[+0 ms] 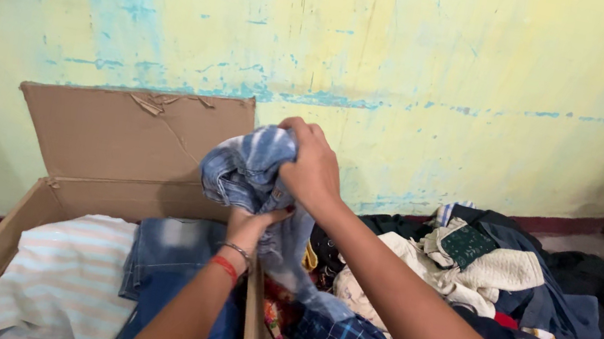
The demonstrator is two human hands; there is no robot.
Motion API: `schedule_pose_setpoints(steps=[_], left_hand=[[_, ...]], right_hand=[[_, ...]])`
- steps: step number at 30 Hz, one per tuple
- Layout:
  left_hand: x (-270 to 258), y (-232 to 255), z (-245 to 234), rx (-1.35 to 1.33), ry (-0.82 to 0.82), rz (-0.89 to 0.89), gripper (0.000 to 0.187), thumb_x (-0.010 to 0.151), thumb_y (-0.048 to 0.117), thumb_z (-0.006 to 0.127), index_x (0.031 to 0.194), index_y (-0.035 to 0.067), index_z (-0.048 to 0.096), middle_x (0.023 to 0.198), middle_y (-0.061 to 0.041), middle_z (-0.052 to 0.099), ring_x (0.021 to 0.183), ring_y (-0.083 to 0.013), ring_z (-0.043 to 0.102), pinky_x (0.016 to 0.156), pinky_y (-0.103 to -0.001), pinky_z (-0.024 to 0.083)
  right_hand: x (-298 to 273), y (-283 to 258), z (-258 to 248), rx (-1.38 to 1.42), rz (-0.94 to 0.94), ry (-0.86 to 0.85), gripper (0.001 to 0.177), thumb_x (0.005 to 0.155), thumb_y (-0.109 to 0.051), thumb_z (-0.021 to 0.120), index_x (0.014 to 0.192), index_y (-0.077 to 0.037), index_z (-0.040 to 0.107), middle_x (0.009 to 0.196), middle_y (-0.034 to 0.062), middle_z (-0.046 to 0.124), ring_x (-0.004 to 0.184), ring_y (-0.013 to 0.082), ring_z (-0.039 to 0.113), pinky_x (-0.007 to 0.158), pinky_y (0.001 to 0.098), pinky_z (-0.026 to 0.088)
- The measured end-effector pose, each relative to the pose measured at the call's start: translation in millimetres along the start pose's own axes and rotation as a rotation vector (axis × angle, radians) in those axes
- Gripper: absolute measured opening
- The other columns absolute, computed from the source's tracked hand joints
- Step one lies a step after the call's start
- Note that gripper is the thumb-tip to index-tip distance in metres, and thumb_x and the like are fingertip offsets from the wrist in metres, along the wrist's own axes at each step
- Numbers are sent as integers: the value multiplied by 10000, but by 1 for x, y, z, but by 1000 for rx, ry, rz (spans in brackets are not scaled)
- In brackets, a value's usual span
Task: The person picks up several garments from a pile, including jeans, a patterned top, a dark vest, and a blue t-shirt, and places them into a cardboard box.
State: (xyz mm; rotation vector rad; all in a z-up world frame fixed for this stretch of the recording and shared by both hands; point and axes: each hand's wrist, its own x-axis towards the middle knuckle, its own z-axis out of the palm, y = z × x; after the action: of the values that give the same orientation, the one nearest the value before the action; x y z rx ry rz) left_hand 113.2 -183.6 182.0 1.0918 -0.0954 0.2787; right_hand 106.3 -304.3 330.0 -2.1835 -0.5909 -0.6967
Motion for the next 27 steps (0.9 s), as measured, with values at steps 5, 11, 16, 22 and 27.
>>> schedule_pose_setpoints(steps=[5, 11, 16, 22, 27], left_hand=[[20, 14, -35, 213, 43, 94, 490, 589, -59, 804, 1067, -38, 702, 1038, -106, 756, 907, -244, 731, 829, -354, 588], [31, 42, -47, 533, 160, 312, 554, 514, 19, 814, 1052, -49, 696, 1058, -123, 755, 953, -251, 716, 873, -334, 552], [36, 84, -33, 677, 273, 341, 407, 518, 88, 829, 876, -68, 714, 942, -170, 773, 834, -277, 741, 790, -343, 575], [30, 124, -18, 545, 352, 459, 276, 561, 139, 784, 777, -14, 707, 805, -114, 769, 700, -242, 717, 697, -351, 559], [23, 124, -24, 655, 324, 378, 247, 548, 151, 789, 707, -13, 695, 748, -114, 749, 665, -245, 699, 664, -353, 534]], right_hand=[[-17, 22, -1, -46, 7, -25, 604, 711, -19, 654, 1292, -167, 581, 1177, 175, 642, 1078, 411, 626, 908, 458, 505], [-26, 39, -17, 6, 87, -203, 584, 783, -290, 760, 1298, -97, 564, 1145, 194, 703, 1061, 349, 682, 905, 433, 526], [-28, 40, -26, 304, 237, -317, 744, 839, -545, 712, 1387, -78, 520, 1163, 185, 725, 1020, 269, 715, 815, 389, 537], [-25, 54, -29, 594, 380, -475, 913, 820, -555, 724, 1531, -116, 354, 1220, 96, 638, 1022, 168, 675, 689, 341, 583], [-45, 76, -6, 398, 343, -592, 784, 792, -335, 851, 1451, -110, 488, 1110, 137, 707, 859, 211, 694, 589, 304, 551]])
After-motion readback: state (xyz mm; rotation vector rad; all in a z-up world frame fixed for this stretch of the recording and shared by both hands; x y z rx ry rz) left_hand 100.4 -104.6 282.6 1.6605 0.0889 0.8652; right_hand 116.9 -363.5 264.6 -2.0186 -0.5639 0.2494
